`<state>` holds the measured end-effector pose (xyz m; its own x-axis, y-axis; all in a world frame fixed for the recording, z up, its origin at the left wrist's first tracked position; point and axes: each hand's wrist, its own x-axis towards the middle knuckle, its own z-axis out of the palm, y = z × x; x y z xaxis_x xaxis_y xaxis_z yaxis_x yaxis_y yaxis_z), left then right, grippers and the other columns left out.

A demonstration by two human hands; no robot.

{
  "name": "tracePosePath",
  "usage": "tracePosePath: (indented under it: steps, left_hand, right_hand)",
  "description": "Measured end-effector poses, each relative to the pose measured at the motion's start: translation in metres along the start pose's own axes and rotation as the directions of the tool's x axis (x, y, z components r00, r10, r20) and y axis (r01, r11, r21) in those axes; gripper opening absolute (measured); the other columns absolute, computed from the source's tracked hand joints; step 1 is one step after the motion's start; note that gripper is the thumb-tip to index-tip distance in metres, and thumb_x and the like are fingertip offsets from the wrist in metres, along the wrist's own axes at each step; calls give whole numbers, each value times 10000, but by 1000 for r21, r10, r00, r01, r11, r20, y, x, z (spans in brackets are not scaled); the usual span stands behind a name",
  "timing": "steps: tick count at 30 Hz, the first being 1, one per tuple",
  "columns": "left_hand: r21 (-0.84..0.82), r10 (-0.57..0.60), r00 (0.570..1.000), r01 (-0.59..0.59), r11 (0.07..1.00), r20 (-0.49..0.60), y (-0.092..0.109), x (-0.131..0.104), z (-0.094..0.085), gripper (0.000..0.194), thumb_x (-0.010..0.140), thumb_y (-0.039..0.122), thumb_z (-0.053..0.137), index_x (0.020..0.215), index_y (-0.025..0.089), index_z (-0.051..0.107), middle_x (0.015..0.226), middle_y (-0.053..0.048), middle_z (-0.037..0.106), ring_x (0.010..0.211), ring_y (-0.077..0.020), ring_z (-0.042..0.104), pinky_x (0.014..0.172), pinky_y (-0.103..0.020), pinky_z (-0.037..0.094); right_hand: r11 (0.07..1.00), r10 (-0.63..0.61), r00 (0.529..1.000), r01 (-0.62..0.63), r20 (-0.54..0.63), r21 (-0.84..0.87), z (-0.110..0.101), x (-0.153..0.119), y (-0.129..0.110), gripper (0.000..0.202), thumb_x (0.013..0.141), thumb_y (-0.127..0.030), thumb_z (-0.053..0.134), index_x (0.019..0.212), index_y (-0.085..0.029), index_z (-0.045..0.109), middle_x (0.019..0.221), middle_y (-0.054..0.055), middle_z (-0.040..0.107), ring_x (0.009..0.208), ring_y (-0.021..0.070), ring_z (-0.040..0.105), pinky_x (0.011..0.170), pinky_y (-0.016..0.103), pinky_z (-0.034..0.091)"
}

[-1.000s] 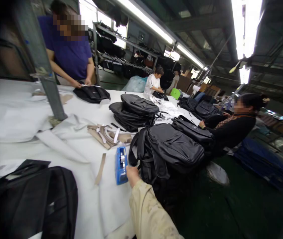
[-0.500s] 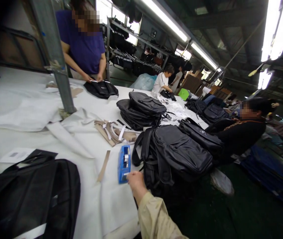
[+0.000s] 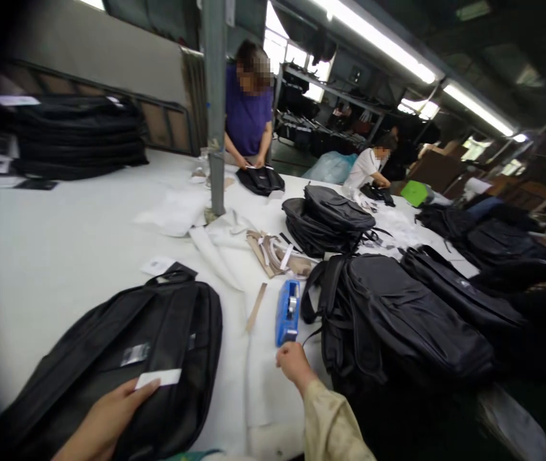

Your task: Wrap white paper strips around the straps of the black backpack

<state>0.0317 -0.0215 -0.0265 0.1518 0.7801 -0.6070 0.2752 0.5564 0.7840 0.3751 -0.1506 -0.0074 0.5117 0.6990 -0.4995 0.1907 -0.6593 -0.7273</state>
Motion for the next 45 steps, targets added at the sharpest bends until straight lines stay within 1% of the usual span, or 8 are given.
tracePosePath:
  steps: [2, 5, 8, 11, 15, 24, 40, 45]
  left_hand:
    - [-10, 2, 1000, -2, 1000, 15, 3, -6, -1, 411, 571, 442, 764, 852, 142, 750, 813, -136, 798, 785, -351, 750, 735, -445, 615]
    - [15, 57, 998, -57, 998, -6, 7, -11, 4, 418, 583, 461, 738, 846, 137, 760, 843, -135, 800, 829, -345, 740, 804, -442, 588]
    - [36, 101, 995, -101, 994, -24, 9, -14, 7, 409, 586, 463, 728, 835, 141, 770, 845, -119, 800, 874, -342, 726, 859, -428, 555]
    - [50, 139, 990, -137, 989, -27, 10, -17, 7, 396, 592, 476, 717, 809, 149, 773, 819, -109, 797, 875, -339, 718, 841, -410, 541]
    - [50, 184, 983, -183, 982, -15, 11, -19, 7, 417, 612, 508, 704, 803, 146, 777, 828, -112, 796, 868, -337, 710, 792, -389, 530]
    - [27, 245, 969, -246, 969, 33, 12, -19, 8, 376, 661, 470, 686, 823, 143, 776, 841, -106, 797, 841, -312, 713, 762, -356, 530]
    - [60, 257, 966, -255, 965, -12, 11, -16, 10, 395, 719, 506, 640, 820, 147, 768, 829, -93, 792, 863, -312, 701, 798, -366, 510]
    - [84, 210, 976, -206, 975, -51, 6, -12, 10, 333, 685, 470, 654, 773, 169, 765, 778, -84, 788, 817, -324, 702, 759, -372, 510]
  right_hand:
    - [997, -80, 977, 79, 199, 14, 23, -9, -21, 130, 737, -126, 554, 623, -159, 608, 553, 14, 602, 464, 96, 428, 474, 218, 336]
    - [975, -217, 880, 215, 423, 53, 64, -18, -64, 111, 781, -192, 587, 736, -152, 680, 643, 3, 669, 527, 89, 499, 529, 195, 396]
    - [945, -301, 790, 323, 534, 54, 103, -21, -104, 97, 784, -198, 626, 748, -159, 707, 658, -12, 675, 583, 90, 543, 580, 188, 423]
    - [919, -321, 754, 395, 574, -6, 132, -20, -126, 79, 765, -190, 668, 706, -164, 714, 612, -27, 646, 580, 92, 542, 574, 188, 406]
    - [893, -299, 773, 434, 559, -121, 152, -17, -127, 104, 752, -228, 711, 667, -169, 716, 553, -35, 607, 554, 101, 535, 541, 199, 378]
    - [871, -251, 824, 421, 508, -252, 160, -9, -120, 117, 737, -216, 710, 628, -173, 716, 517, -31, 605, 523, 102, 542, 512, 194, 372]
    - [935, -176, 893, 283, 414, -214, 163, -20, -123, 264, 744, -331, 736, 542, -171, 682, 420, -16, 541, 438, 104, 491, 439, 208, 330]
    - [964, -104, 895, 198, 433, -178, 162, -19, -120, 175, 712, -194, 685, 538, -175, 691, 425, -30, 552, 408, 91, 461, 433, 204, 336]
